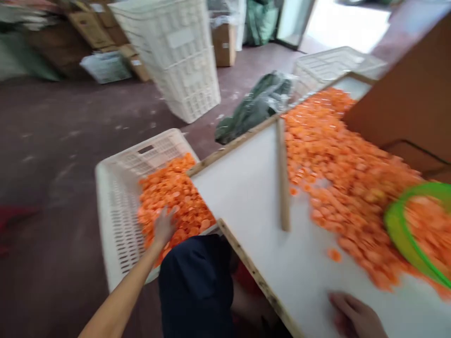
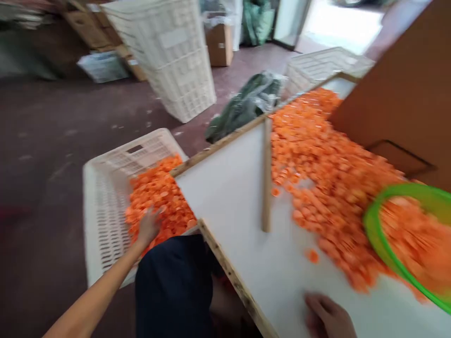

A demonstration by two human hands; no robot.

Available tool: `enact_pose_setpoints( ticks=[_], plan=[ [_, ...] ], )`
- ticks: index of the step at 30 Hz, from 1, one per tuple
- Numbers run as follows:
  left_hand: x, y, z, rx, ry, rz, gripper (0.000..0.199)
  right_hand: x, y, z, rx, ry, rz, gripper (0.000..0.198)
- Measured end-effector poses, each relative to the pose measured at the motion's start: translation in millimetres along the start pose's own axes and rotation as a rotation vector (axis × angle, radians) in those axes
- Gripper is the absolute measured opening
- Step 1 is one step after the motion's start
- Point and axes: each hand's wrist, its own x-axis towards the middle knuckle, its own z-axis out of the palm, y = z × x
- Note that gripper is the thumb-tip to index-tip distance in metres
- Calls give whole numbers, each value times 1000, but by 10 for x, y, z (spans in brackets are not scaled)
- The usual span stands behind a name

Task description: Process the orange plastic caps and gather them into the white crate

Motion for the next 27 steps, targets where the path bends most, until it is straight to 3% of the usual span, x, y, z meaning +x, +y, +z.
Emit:
enact_pose_setpoints(
  ticks=[1, 3, 5, 9, 12, 16, 18, 23, 27],
  plan=[
    [-6, 1, -71, -41, 62, 10, 45, -3, -9, 17, 39, 12, 11, 41],
    [74, 106, -286, -142, 255, 22, 48, -2, -46, 30, 67, -123, -2, 39],
    [178, 386, -605, -268, 446, 62, 48, -12, -90, 36, 117, -130, -33, 39],
    [249, 1386, -1302, -453, 602, 295, 48, -85, -118, 42, 223, -48, -196, 38],
    [266, 2323, -1552, -524, 534, 549, 48, -88, -99, -113, 242, 200, -370, 36],
    [261, 3606, -1481, -549, 408, 828, 48, 88, -43, -582, 151, 752, -495, 44],
    [213, 4210, -1378, -495, 319, 923, 52, 236, -13, -807, 67, 896, -488, 54],
    [-8, 5406, -1121, -260, 46, 1066, 62, 610, -95, -1074, -213, 867, -586, 62],
    [-179, 5904, -934, -192, -94, 1091, 62, 796, -279, -1116, -279, 835, -603, 57]
  ],
)
